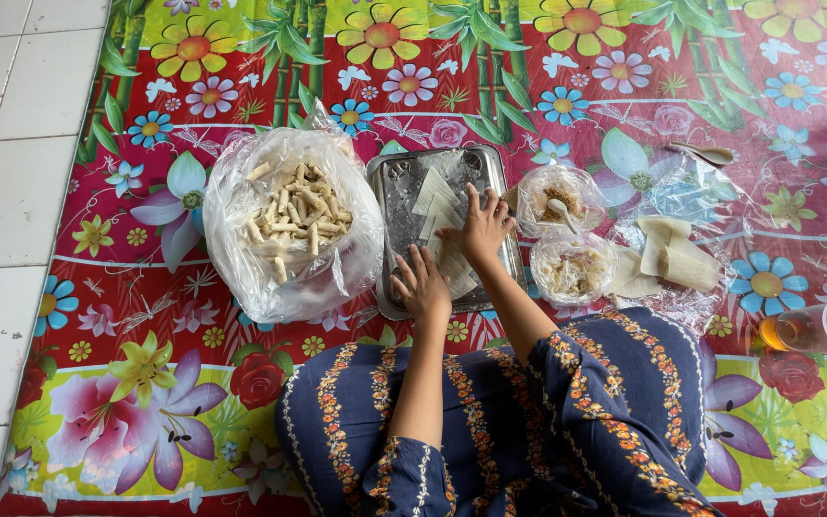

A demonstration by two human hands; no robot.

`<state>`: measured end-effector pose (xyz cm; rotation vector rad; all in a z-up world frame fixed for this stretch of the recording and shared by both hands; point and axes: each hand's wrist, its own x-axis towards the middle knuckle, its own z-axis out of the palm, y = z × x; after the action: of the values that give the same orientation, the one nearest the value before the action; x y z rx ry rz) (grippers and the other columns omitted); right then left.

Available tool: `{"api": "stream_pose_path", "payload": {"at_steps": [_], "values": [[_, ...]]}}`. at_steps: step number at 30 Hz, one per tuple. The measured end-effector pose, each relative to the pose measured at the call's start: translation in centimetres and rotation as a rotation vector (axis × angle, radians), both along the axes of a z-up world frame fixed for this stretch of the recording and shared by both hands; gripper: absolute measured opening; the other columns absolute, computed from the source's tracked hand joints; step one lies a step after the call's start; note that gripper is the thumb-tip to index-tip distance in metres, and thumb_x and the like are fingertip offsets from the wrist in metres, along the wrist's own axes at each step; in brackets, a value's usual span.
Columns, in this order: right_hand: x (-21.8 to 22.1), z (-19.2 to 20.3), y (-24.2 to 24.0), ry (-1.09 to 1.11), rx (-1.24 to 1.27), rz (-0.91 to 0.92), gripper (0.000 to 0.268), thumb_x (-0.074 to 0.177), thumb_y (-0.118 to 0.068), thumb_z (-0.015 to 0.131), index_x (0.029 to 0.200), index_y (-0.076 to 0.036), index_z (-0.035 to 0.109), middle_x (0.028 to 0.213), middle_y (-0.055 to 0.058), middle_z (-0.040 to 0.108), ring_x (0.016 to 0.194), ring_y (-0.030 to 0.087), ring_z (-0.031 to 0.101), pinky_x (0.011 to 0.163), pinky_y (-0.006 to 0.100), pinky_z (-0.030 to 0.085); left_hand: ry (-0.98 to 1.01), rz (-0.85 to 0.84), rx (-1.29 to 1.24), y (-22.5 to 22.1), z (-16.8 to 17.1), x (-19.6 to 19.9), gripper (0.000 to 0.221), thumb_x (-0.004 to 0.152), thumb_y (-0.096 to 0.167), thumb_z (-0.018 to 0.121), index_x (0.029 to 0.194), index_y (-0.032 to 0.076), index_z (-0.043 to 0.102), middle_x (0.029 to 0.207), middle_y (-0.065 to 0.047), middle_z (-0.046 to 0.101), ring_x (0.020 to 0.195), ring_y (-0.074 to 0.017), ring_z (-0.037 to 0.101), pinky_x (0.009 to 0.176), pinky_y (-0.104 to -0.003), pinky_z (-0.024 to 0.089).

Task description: The person sits on a floral mat and folds dough wrappers around a filling. They pick up a wrapper, place filling from a bowl onto it by hand, fold the wrapper into a triangular shape, and place it on a metal tray. They repeat this for multiple wrappers from plastic bags.

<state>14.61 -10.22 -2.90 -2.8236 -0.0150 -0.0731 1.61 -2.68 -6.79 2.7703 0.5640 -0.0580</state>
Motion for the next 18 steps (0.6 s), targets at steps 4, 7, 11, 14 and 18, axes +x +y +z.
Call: {"api": "stream_pose_path", "payload": {"at_steps": [4,7,11,14,18], "values": [[0.3,-0.4,0.0,-0.014,0.003,-0.005,0.12,0.05,-0.064,0.094,0.153,-0.037,0.038,0.155,0.01,0.035,0.139,0.037,0.032,0.106,0.056,0.029,0.002,-0.01,0.016,-0.1,0.0,0.1,0.083,0.097,0.039,0.062,0.162,0.008,0.021,0.172,-0.011,0.011,0.156,-0.0415,0.004,0.121,-0.064,0.009],[0.5,-0.5,0.4,-0.101,-0.007,-0.008,0.118,0.049,-0.063,0.095,0.151,-0.035,0.042,0.153,0.01,0.038,0.138,0.036,0.033,0.105,0.058,0.028,0.023,-0.005,0.005,-0.1,0.0,0.1,0.084,0.097,0.039,0.062,0.163,0.009,0.019,0.172,-0.01,0.01,0.157,-0.0415,0.003,0.121,-0.063,0.009],[1.3,-0.4,1.3,-0.094,0.068,0.001,0.094,0.065,-0.046,0.092,0.146,-0.031,0.047,0.152,0.008,0.04,0.139,0.035,0.034,0.107,0.057,0.029,0.03,0.004,-0.019,-0.2,0.2,0.2,0.085,0.096,0.04,0.062,0.162,0.01,0.018,0.171,-0.009,0.008,0.156,-0.0406,0.003,0.121,-0.063,0.008],[2.0,-0.8,0.8,-0.232,0.217,0.052,0.064,0.085,-0.022,0.081,0.143,-0.032,0.056,0.151,0.008,0.045,0.138,0.035,0.038,0.11,0.054,0.034,0.023,0.007,-0.021,0.0,0.5,0.2,0.084,0.097,0.039,0.062,0.163,0.011,0.018,0.172,-0.008,0.008,0.156,-0.0407,0.003,0.122,-0.063,0.008],[0.9,0.0,-2.4,-0.347,0.1,0.396,0.064,0.09,0.005,0.064,0.139,-0.037,0.063,0.158,0.007,0.046,0.145,0.033,0.04,0.119,0.048,0.038,0.044,0.005,-0.04,-0.2,1.0,-0.3,0.083,0.098,0.039,0.061,0.163,0.013,0.017,0.173,-0.008,0.007,0.157,-0.0409,0.003,0.122,-0.063,0.008]]}}
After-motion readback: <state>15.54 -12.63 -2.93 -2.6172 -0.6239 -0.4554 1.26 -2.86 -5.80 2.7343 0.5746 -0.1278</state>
